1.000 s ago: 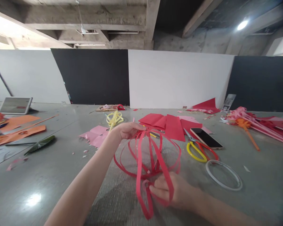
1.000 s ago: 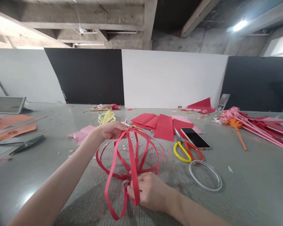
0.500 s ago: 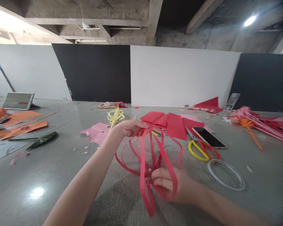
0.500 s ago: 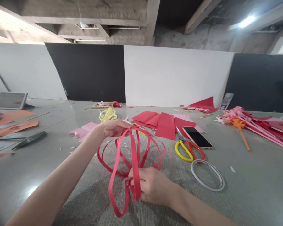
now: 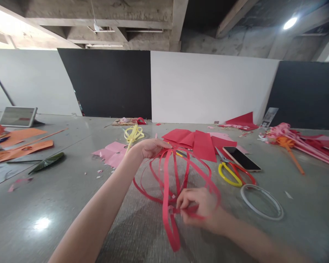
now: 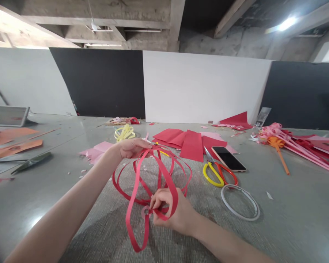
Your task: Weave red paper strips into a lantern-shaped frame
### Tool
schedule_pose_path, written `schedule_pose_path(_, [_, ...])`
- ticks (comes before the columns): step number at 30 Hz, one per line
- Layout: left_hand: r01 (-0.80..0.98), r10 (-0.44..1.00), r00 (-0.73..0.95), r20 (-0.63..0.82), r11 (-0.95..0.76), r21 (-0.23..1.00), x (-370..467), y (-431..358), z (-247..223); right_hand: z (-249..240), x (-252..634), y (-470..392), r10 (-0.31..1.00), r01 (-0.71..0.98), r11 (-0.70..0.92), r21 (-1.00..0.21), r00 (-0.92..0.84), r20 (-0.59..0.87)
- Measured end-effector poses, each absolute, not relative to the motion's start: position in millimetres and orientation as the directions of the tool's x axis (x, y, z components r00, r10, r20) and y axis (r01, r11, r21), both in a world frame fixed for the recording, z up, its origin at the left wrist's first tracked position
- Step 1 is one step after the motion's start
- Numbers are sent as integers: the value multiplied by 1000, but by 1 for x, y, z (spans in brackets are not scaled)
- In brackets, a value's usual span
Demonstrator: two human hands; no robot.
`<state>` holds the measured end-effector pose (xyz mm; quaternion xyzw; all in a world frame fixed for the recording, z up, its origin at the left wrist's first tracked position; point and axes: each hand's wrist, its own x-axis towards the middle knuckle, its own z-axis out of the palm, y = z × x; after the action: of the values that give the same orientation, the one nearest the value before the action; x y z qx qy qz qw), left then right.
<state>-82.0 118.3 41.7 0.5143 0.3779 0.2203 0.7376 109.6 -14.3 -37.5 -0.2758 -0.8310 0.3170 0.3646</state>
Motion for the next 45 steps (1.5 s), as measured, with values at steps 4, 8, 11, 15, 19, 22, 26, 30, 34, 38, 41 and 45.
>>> schedule_pose_path(4, [63, 711, 619, -333, 378, 924, -82, 118, 41, -41, 107, -15, 826, 124, 351, -928, -508, 245])
schedule_pose_path(8, [58, 712, 621, -328, 376, 925, -81, 117, 42, -46, 108, -11, 814, -94, 69, -993, -570, 110])
schedule_pose_path(11, [66, 713, 616, -334, 376, 924, -81, 116, 43, -46, 110, -9, 774, -181, -54, -982, -629, 74])
schedule_pose_path(15, [68, 723, 607, -330, 367, 928, -82, 118, 42, -41, 111, -11, 741, -110, -78, -991, -671, 16])
schedule_pose_path(19, [73, 728, 602, -329, 360, 930, -82, 120, 40, -38, 112, -13, 761, -43, 89, -995, -641, 96])
schedule_pose_path(22, [75, 735, 594, -328, 355, 932, -82, 119, 41, -41, 113, -11, 745, 38, 329, -944, -624, 235])
schedule_pose_path(26, [81, 738, 588, -332, 354, 932, -81, 116, 43, -48, 113, -8, 575, 153, 717, -680, -680, 455])
schedule_pose_path(30, [83, 734, 593, -332, 354, 931, -80, 115, 43, -54, 111, -7, 454, 167, 844, -509, -728, 514])
schedule_pose_path(34, [89, 721, 606, -337, 359, 929, -80, 117, 42, -58, 112, -6, 446, 192, 853, -485, -750, 488])
schedule_pose_path(38, [89, 709, 615, -346, 373, 924, -80, 117, 42, -64, 114, -4, 452, 178, 844, -506, -742, 495])
schedule_pose_path(41, [82, 709, 617, -343, 375, 923, -80, 117, 43, -66, 115, -4, 457, 167, 831, -530, -750, 479])
schedule_pose_path(45, [101, 710, 609, -353, 373, 922, -80, 117, 43, -65, 115, -4, 453, 146, 826, -545, -747, 486])
